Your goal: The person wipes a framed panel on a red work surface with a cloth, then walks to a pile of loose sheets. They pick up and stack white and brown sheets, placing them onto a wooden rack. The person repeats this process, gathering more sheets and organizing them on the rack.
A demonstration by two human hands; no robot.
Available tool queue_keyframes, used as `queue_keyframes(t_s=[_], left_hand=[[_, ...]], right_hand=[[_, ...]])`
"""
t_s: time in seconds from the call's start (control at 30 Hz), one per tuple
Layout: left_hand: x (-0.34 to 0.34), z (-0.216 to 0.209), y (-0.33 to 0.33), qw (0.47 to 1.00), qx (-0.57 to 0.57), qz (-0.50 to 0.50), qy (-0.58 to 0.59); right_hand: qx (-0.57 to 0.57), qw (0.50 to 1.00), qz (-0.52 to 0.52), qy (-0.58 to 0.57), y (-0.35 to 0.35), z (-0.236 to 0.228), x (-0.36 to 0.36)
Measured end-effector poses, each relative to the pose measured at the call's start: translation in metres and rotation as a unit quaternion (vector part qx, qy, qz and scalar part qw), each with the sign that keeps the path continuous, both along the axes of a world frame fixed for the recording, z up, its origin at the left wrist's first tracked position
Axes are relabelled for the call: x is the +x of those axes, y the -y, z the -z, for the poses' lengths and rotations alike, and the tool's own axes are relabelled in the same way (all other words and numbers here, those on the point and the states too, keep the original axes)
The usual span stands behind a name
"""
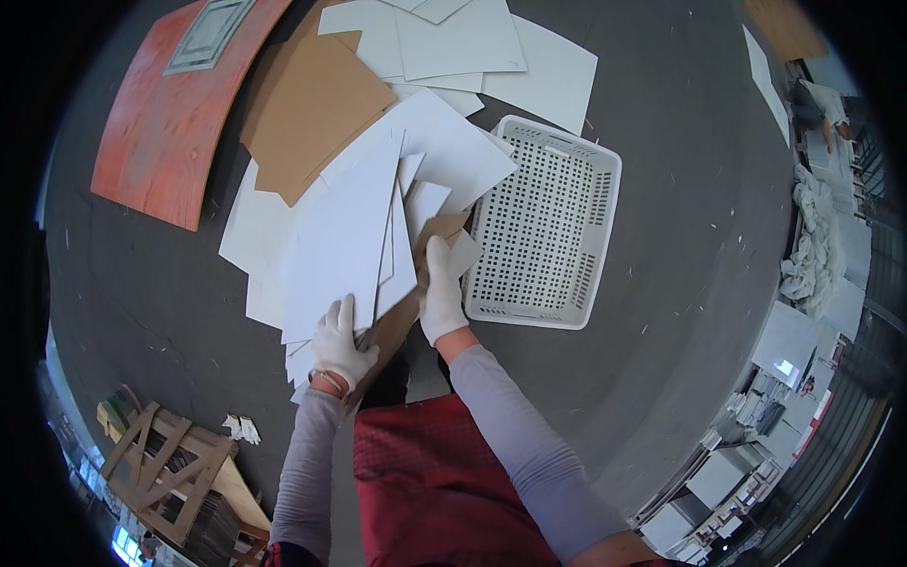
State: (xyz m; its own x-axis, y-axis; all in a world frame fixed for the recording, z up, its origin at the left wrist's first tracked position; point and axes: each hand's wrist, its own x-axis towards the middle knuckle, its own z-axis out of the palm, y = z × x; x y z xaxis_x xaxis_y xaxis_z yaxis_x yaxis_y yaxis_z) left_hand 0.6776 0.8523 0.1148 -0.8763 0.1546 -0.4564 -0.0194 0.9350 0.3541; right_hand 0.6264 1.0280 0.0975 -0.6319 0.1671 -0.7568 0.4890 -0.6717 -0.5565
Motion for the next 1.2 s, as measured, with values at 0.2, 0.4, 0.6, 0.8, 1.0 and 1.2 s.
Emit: queue_keyframes(t_s=[0.2, 0.4, 0.6, 0.8, 1.0, 1.2], left_hand=[[-0.088, 0.01, -0.008, 0.969, -0.149, -0.011, 0.197], [-0.097, 0.025, 0.02, 0.947, -0.14, -0.027, 0.288], [-0.068, 0.029, 0.027, 0.94, -0.119, -0.067, 0.313], [-0.023, 0.073, 0.043, 0.958, -0.085, -0.013, 0.274], [-0.026, 0.034, 0.027, 0.956, -0.074, -0.118, 0.26], [-0.004, 0.026, 0.01, 0.922, -0.143, -0.223, 0.282]], right_hand=[[-0.067, 0.991, -0.115, -0.022, 0.017, 0.009, -0.027], [0.541, 0.648, -0.445, -0.298, 0.008, -0.022, -0.051], [0.667, 0.309, -0.524, -0.431, 0.013, -0.028, -0.096], [0.493, 0.122, -0.687, -0.52, 0.074, -0.039, -0.091], [0.498, -0.062, -0.781, -0.372, 0.11, 0.001, -0.091], [0.397, -0.063, -0.852, -0.336, 0.114, 0.026, -0.116]])
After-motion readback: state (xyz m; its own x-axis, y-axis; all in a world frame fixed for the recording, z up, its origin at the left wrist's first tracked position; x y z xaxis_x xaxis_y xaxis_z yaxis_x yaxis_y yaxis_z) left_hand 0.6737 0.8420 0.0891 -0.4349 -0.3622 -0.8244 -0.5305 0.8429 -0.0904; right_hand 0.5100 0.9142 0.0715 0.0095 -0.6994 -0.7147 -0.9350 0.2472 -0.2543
